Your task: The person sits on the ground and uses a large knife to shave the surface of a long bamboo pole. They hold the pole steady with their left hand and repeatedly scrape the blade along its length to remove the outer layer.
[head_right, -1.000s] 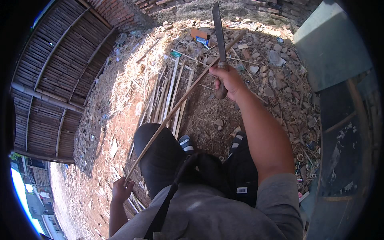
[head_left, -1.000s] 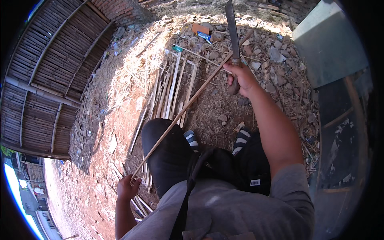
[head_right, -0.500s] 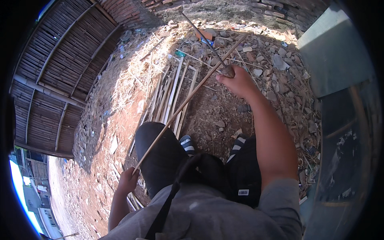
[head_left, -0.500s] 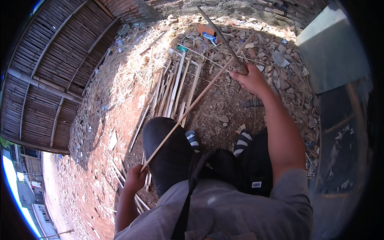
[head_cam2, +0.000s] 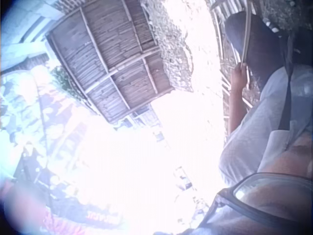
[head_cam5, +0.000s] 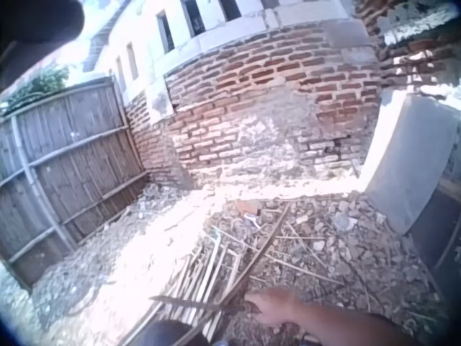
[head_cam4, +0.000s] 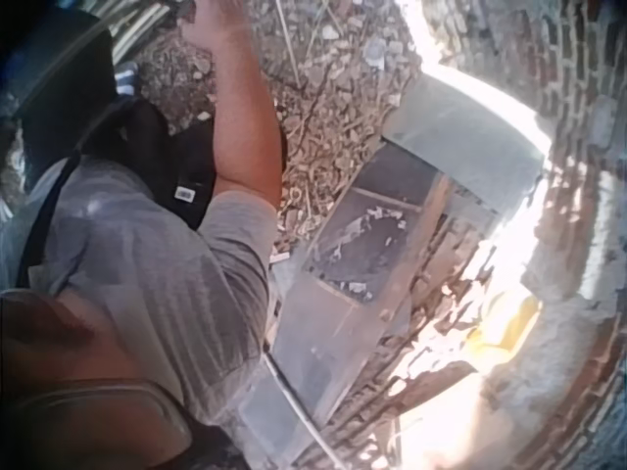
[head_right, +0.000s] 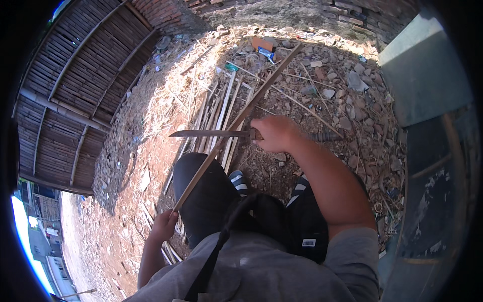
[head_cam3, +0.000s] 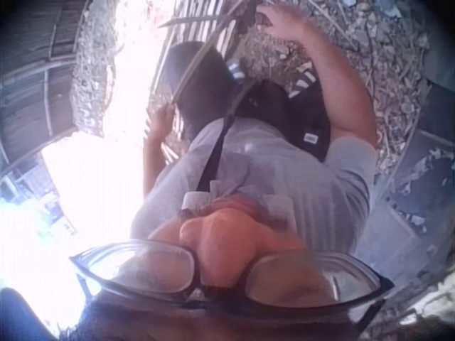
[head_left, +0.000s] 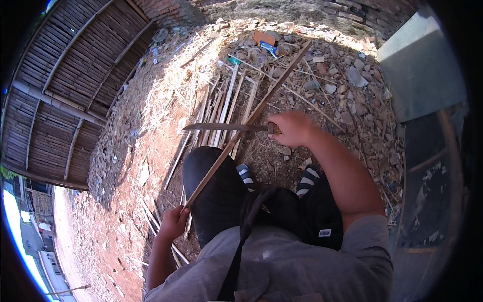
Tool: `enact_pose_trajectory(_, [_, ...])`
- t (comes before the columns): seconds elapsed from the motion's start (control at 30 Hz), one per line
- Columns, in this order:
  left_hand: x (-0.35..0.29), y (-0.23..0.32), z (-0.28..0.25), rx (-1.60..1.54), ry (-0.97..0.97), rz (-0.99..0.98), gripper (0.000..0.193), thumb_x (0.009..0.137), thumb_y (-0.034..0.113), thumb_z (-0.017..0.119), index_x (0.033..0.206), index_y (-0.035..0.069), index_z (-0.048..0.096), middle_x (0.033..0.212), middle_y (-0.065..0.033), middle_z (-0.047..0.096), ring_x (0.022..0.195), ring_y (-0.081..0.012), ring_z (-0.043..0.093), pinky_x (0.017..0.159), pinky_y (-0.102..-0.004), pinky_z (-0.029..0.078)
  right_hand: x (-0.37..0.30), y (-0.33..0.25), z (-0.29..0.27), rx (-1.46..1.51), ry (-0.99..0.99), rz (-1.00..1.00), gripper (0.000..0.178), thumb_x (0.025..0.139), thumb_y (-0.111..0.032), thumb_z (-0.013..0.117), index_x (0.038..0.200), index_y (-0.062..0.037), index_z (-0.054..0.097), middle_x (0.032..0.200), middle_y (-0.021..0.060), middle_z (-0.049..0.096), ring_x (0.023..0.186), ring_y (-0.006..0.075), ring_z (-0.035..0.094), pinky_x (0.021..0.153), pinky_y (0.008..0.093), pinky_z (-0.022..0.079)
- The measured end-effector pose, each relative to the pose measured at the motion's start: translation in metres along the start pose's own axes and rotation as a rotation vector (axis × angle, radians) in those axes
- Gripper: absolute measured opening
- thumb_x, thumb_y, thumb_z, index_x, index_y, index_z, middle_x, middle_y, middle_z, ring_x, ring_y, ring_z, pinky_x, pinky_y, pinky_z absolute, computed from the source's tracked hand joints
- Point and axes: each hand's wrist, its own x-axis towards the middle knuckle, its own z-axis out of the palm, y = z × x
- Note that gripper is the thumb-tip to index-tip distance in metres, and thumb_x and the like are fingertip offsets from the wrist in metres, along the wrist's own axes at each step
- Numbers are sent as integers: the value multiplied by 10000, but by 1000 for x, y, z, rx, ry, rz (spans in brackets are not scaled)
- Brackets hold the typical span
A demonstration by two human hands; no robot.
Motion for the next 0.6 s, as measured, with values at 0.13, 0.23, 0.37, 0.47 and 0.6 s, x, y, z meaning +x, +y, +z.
enact_pose_trajectory(0.13, [11,-15,-2,-57,-109,-70,396,1032,334,560,864,-16,636,674,-201,597,606,-289,579,603,-431,452,5,5,-20,31,-65,168,294,839,-290,710,1037,-83,647,870,166,706,903,382,697,805,496,561])
enact_pose_trajectory(0.23, [13,-11,-5,-74,-144,-49,389,1031,325,560,870,-20,642,687,-222,608,616,-313,599,608,-440,453,8,-9,-8,-21,-90,115,287,811,-255,714,1032,-80,660,855,164,702,872,386,693,778,495,555])
enact_pose_trajectory(0.37, [19,3,-5,5,-90,-19,421,1034,342,558,844,-21,650,620,-159,574,595,-209,559,599,-416,447,8,27,25,102,28,121,240,775,-206,716,967,-71,662,805,158,689,813,390,686,735,496,542])
enact_pose_trajectory(0.47, [16,7,-16,12,-162,-105,417,1031,337,565,849,-28,651,620,-159,586,589,-213,568,593,-409,447,15,26,18,95,71,106,198,776,-176,705,930,-65,653,786,152,686,795,385,685,720,498,538])
enact_pose_trajectory(0.6, [9,-2,-12,-37,-153,-49,408,1023,359,583,902,-18,682,637,-156,597,601,-203,574,610,-408,459,12,-19,2,-100,-51,61,188,806,-178,674,960,-69,661,846,155,704,844,375,691,758,497,546])
